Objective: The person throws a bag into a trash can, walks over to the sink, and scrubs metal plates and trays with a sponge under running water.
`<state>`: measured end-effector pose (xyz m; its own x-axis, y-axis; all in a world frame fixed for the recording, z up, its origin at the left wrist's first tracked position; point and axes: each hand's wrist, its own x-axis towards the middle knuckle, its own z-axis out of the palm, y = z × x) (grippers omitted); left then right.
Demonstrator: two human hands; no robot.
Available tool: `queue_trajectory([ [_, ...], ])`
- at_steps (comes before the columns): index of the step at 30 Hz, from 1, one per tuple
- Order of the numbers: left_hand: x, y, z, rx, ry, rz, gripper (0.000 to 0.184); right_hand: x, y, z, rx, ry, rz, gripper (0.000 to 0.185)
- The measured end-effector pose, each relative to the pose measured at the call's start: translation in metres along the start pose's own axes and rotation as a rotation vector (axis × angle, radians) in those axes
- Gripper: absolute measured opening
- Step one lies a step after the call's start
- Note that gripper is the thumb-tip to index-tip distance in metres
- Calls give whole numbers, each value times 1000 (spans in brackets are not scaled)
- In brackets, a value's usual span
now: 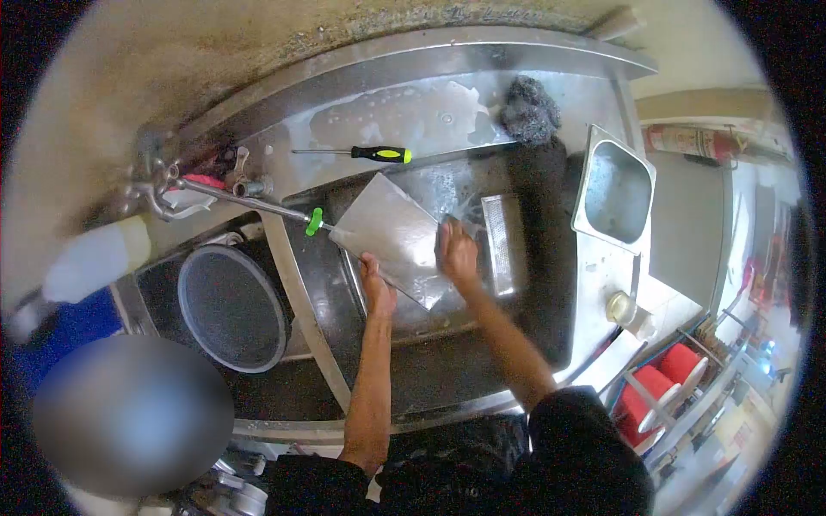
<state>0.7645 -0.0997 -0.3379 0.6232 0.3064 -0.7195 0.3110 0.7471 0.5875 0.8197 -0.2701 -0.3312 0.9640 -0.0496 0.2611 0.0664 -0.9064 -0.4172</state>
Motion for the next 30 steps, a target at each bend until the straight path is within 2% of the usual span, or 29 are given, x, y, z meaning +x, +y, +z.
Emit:
queue_trajectory([
  [2,9,10,-2,29,12,-18,45,23,-4,-17,423,-810,420,36],
  [3,17,18,-5,135,1,-86,48,23,-6,-19,426,-812,411,36],
  [5,50,6,-24,226,5,-146,51,8,-11,-24,722,-692,148,35],
  [6,86,-24,-51,653,59,42,55,-5,-19,-26,614,-721,294,31],
  [7,109,-40,-64,1079,114,229,59,-10,-32,-40,614,-732,287,31],
  [8,93,-26,-28,925,154,66,70,-7,-50,-64,765,-897,390,35],
  [9,76,-12,-3,919,160,61,70,-7,-62,-78,914,-1059,498,39],
  [10,59,0,18,730,101,-70,66,-17,-62,-72,907,-1068,499,39],
  [12,24,12,22,445,38,-366,55,-42,-55,-42,1137,-1044,365,55],
  [13,18,11,17,443,37,-366,55,-52,-52,-21,1134,-1044,364,55],
  [15,10,10,11,748,-183,42,53,-64,-47,27,520,-393,1,59],
  [17,10,11,6,1039,-412,466,51,-51,-51,66,218,-167,183,56],
  [18,11,13,3,1178,-530,681,50,-33,-48,74,221,-163,197,56],
  [19,4,26,9,1189,-536,677,50,-10,-40,78,195,-135,133,50],
  [21,-29,78,52,448,-839,-85,55,9,-23,87,177,-110,74,44],
  [22,-36,92,60,45,-918,-455,57,7,-12,97,450,-418,297,36],
  [23,-32,93,52,-28,-919,-510,58,2,-4,105,721,-729,514,29],
  [24,-22,84,32,-53,-844,-495,59,-11,6,123,722,-735,511,29],
  [26,13,57,-25,-82,-596,-404,61,-38,29,152,789,-340,430,23],
  [27,33,36,-58,-82,-443,-351,61,-36,31,136,786,-353,421,23],
  [29,74,-10,-131,-124,-183,-285,63,-24,28,89,663,-356,568,23],
  [30,20,66,-34,-298,-260,-374,67,-28,43,91,661,-362,569,23],
])
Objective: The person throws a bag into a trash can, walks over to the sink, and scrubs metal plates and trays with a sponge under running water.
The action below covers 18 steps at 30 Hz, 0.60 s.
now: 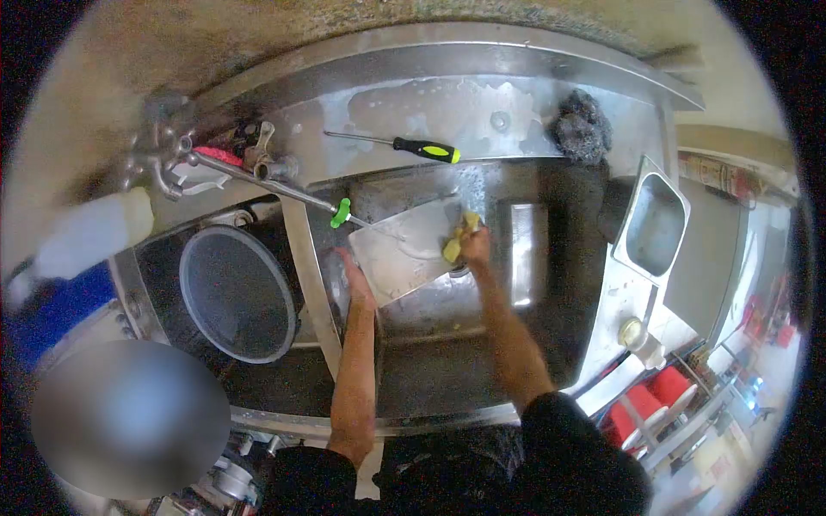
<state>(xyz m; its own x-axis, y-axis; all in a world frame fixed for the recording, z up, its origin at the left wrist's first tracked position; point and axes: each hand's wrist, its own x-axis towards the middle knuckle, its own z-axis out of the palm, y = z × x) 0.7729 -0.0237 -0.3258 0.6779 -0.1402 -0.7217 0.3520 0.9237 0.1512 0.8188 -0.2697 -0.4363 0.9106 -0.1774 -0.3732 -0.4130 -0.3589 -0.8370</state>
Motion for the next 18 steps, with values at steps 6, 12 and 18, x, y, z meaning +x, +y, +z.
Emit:
queue_trajectory([
  [6,27,-40,8,754,333,134,62,5,30,25,-594,2,-168,79],
  [12,70,-31,-25,740,319,124,72,-10,-54,57,88,-374,-498,69],
  [18,73,-35,-65,967,467,233,70,34,-4,71,-248,352,-546,51],
])
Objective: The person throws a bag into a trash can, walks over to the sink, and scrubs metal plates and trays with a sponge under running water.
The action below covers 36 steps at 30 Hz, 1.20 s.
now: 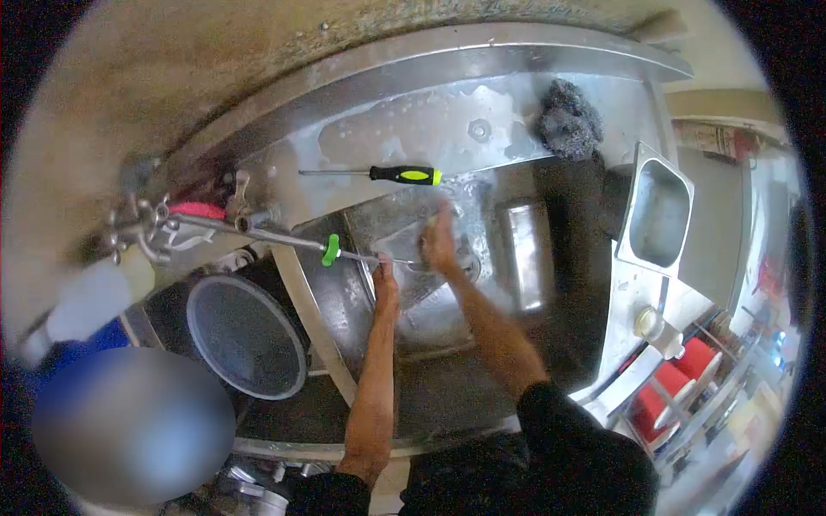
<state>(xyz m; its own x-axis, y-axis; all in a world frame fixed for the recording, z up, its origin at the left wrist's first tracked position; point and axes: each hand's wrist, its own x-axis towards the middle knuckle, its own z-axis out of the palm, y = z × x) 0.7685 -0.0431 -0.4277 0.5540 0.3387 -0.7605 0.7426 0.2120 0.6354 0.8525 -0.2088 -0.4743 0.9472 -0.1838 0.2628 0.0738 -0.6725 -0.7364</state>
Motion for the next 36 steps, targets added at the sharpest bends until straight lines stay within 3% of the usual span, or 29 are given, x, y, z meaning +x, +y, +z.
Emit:
queue_trajectory([
  [1,11,-11,-2,70,23,2,68,9,-22,-12,65,-196,-168,48],
  [3,-44,67,10,-115,114,-118,68,22,-53,-36,191,-605,-509,41],
  [4,-30,37,-4,-172,57,-129,69,16,-28,-34,264,-731,-157,35],
  [5,-15,8,-18,-229,-1,-136,70,19,-28,-31,266,-729,-147,35],
  [7,-31,21,-1,-114,141,-80,70,31,-31,-29,-88,-317,219,44],
  [8,-43,33,7,-5,284,-23,70,5,-15,-21,-26,-712,298,47],
  [9,-52,51,9,-10,280,-23,70,5,-22,-28,-31,-710,295,47],
  [11,-72,79,8,-229,43,71,70,7,-37,-44,446,-516,-115,43],
  [12,-74,75,8,-295,54,79,68,-4,-15,-27,928,-364,162,44],
  [13,-75,69,7,-292,53,84,68,-6,-13,-29,931,-359,160,44],
  [16,-73,71,5,-51,147,77,77,-11,-5,-39,44,-751,41,45],
  [17,-78,85,6,-120,116,1,77,-21,9,-35,44,-752,40,45],
  [19,-77,80,3,-189,91,-73,77,-37,28,-24,627,-722,69,37],
  [20,-61,55,-1,-30,76,-21,74,23,-34,-63,230,-902,485,38],
  [21,-50,45,-3,133,57,33,70,30,-54,-60,234,-893,481,38],
  [23,-44,62,8,37,-5,9,70,21,-77,-56,118,-341,-113,36],
  [24,-41,70,17,-67,-60,-27,69,10,-77,-55,150,-538,-401,43],
  [25,-41,73,19,-165,-112,-66,69,6,-59,-45,147,-543,-400,43],
  [26,33,-32,10,83,-26,332,56,5,-39,-31,293,-712,-113,42],
  [27,28,-21,10,85,-20,330,56,5,-29,-25,438,-870,178,41],
  [28,20,7,20,151,-102,166,60,15,-38,-43,-343,-599,-158,39],
  [29,10,37,40,198,-190,3,67,29,-58,-56,-356,-601,-177,39],
  [30,4,49,53,257,-283,-167,73,32,-85,-64,-110,-564,-286,40],
  [31,0,43,58,250,-284,-175,73,28,-96,-67,142,-526,-384,42],
  [32,-4,36,58,-102,-266,-143,77,30,-69,-66,-5,-940,-313,43],
  [33,-7,31,56,-445,-238,-102,81,28,-66,-59,4,-944,-307,43],
  [34,-49,87,71,-378,-130,-102,82,36,-72,-54,-23,-679,-101,48],
  [35,-39,84,71,-378,-130,-100,82,41,-77,-51,-54,-412,99,54],
  [36,-25,72,71,-538,-242,-66,73,41,-77,-48,-58,-409,101,54],
])
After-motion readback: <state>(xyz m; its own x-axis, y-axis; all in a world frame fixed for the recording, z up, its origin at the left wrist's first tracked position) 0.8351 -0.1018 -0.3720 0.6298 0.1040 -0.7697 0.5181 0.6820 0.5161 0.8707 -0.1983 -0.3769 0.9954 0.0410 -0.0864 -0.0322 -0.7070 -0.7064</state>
